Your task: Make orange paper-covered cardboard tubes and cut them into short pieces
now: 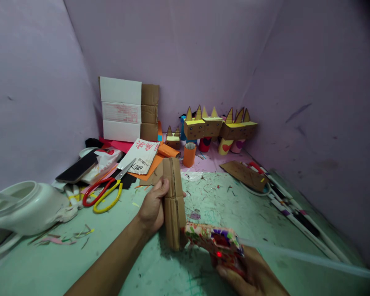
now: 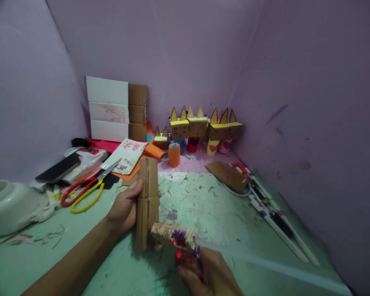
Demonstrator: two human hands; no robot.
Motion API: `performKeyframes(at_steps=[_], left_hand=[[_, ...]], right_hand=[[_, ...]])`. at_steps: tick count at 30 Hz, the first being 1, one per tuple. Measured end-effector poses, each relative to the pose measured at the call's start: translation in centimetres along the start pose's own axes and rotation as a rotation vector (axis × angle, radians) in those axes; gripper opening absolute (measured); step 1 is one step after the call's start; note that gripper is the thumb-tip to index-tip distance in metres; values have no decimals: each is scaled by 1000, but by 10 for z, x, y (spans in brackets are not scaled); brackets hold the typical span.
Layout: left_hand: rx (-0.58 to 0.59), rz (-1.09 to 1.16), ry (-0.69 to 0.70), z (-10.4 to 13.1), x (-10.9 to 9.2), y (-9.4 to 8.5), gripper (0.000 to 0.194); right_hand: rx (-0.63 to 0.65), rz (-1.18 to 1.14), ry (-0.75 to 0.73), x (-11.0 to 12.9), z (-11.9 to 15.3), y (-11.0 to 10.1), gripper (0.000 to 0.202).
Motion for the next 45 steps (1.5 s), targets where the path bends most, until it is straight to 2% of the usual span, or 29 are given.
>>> performKeyframes(at_steps=[11,17,22,34,40,45], left_hand=[[37,-3,-2,1,3,3,14],[45,19,7,1,4,5,15],[40,44,4,1,6,5,16],[63,117,7,3,5,10,25],[105,113,-12,3,7,16,23],[96,111,-6,3,7,14,24]], right_hand=[[-57,-75,19,6,-6,-5,38],[-34,-101,-23,12,-11,-3,32],[-34,-106,-62,11,-16,-2,36],[-75,-141,-14,3,-27,-6,29],[-93,-152,-1,10,-34,-9,27],[-111,-171,12,15,-36,-9,25]])
Point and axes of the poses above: each hand's wrist, its own z-axis away from the middle knuckle, its own y-axis out of the palm, x = y × z, the point moved 10 cm from there along -z, towards the middle knuckle, and after that the axes turned 8 degrees about -z, right-handed, at the moved point
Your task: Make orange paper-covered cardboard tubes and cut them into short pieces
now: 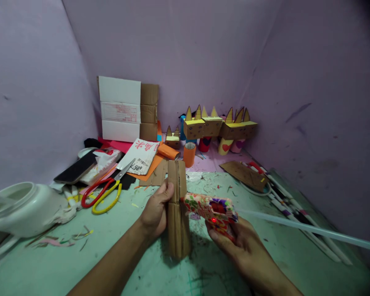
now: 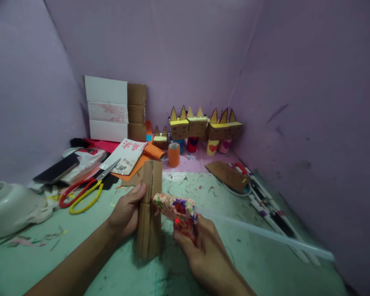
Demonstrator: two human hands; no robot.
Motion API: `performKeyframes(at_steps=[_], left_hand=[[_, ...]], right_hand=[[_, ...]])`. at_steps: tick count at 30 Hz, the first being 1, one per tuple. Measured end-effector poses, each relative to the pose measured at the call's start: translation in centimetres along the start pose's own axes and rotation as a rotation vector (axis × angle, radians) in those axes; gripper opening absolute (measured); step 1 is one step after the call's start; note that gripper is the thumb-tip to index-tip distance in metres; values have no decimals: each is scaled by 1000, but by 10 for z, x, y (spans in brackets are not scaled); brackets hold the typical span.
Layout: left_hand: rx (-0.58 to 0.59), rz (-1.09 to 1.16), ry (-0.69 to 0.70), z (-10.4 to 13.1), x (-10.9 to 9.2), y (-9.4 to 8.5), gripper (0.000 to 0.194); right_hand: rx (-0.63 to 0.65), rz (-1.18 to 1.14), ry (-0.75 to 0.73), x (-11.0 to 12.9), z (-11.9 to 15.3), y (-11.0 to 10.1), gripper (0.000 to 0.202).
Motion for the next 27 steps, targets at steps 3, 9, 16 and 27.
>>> performKeyframes(at_steps=[3,9,16,27], left_hand=[[2,-1,11,-1,-1,0,23],[-22,7,26,-1,-1,-2,24],[11,-18,-7,2,1,2,25],[-91,-63,-51,2,1,-10,16]], right_hand=[[-18,6,-9,2,0,-1,24],[-37,-15,-55,11,-8,-4,21],[-51,-67,-100,22,-21,-7,17],[-75,-212,-7,22,-44,-26,28]])
Point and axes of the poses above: each hand's wrist, its own z-axis away from the middle knuckle, its own y-axis out of the palm, x = y × z, the point moved 10 cm from there along -z, towards the middle knuckle, and after that the axes turned 8 degrees about -z, right-handed, at the moved point
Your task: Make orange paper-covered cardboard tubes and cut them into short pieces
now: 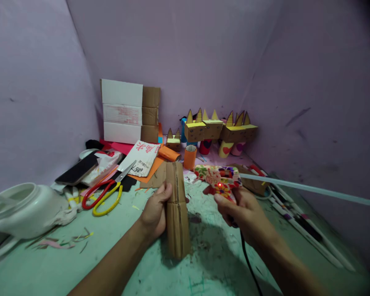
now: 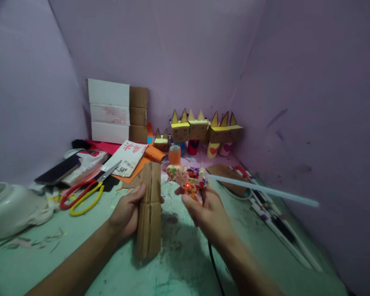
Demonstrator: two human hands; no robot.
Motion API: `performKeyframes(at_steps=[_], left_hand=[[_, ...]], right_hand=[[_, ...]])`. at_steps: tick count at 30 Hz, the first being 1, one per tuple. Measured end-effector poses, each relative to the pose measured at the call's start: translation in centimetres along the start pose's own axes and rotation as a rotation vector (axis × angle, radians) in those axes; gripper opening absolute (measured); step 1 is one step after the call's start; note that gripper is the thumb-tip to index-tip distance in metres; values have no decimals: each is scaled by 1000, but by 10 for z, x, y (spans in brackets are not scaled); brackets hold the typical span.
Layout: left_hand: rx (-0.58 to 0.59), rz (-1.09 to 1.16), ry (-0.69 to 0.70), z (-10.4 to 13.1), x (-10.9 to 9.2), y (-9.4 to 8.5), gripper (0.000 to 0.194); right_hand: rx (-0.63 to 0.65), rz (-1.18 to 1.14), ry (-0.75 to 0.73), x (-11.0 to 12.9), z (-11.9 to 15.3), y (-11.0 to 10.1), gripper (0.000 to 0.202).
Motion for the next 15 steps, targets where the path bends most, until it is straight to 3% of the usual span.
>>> performKeyframes(at_steps=[4,10,13,15], left_hand=[[-10,14,-106,0,8,-2,20],[-60,63,-175,0,14,-3,20],[-66,56,-179,0,17,-2,21],[-87,70,-162,0,17,-2,21]], right_hand=[[-109,-121,101,-26,-26,-27,28],[-90,130,159,-65,-55,-45,34],[-156,319,138,-62,-52,-54,38],[-262,526,13,-38,-43,-59,35]])
Point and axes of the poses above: each hand's wrist, its own z-axis away from the middle knuckle, its own y-axis out of the palm, x = y × z, the point moved 10 cm from there along -z, towards the middle knuckle, and after that the axes turned 8 degrees about -z, right-handed, at the moved point
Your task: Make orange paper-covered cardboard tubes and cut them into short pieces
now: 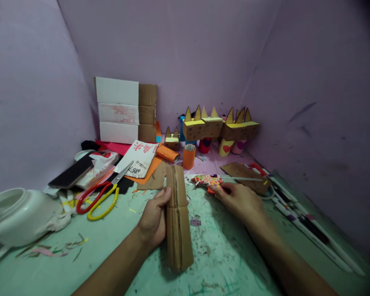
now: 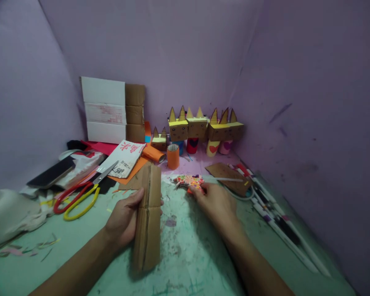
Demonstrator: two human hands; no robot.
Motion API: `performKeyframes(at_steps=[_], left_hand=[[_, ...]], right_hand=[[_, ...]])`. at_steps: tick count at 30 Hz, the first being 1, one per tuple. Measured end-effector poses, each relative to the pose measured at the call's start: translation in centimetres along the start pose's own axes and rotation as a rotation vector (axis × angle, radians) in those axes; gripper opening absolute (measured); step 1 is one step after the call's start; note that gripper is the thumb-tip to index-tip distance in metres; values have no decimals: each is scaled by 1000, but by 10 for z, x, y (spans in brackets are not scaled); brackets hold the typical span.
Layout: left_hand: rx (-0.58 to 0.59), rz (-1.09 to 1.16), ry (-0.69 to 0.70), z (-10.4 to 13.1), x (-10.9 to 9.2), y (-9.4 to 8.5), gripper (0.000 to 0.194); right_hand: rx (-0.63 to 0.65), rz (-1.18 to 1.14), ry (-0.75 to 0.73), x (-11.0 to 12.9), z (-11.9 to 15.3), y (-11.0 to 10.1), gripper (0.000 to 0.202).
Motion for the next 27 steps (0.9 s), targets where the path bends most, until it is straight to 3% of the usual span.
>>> performKeyframes(at_steps=[2,3,4,8,10,13,17,25,27], left_hand=[[-35,51,63,0,-5,-2,18],[-47,86,106,1,-9,-3,17],[-55,122,150,2,-13,-3,16],[-43,237,254,4,-26,-4,22],[-41,279,290,5,-31,-5,25],[-63,322,316,7,-33,-8,30],[-82,336,294,7,-29,-10,32],[-106,271,294,4,-24,-14,37],[-63,244,316,5,-26,-10,41]], right_hand=[[-132,77,-191,31,15,-13,35],[-131,19,-269,44,24,-12,38],[-68,-91,-307,53,32,-5,44],[463,-404,-203,66,70,55,84],[523,-400,-134,61,80,67,92],[489,-410,-94,53,79,70,75],[449,-512,-157,54,70,65,43],[384,-532,-186,54,63,59,38],[368,-513,-190,53,60,55,38]])
Point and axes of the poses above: each hand's wrist, its own z-axis away from the middle knuckle, its own y-axis out of the palm, x = y × z, the point moved 10 cm from there along -z, towards the middle knuckle, and after that the axes turned 8 degrees about -z, right-handed, at the moved point
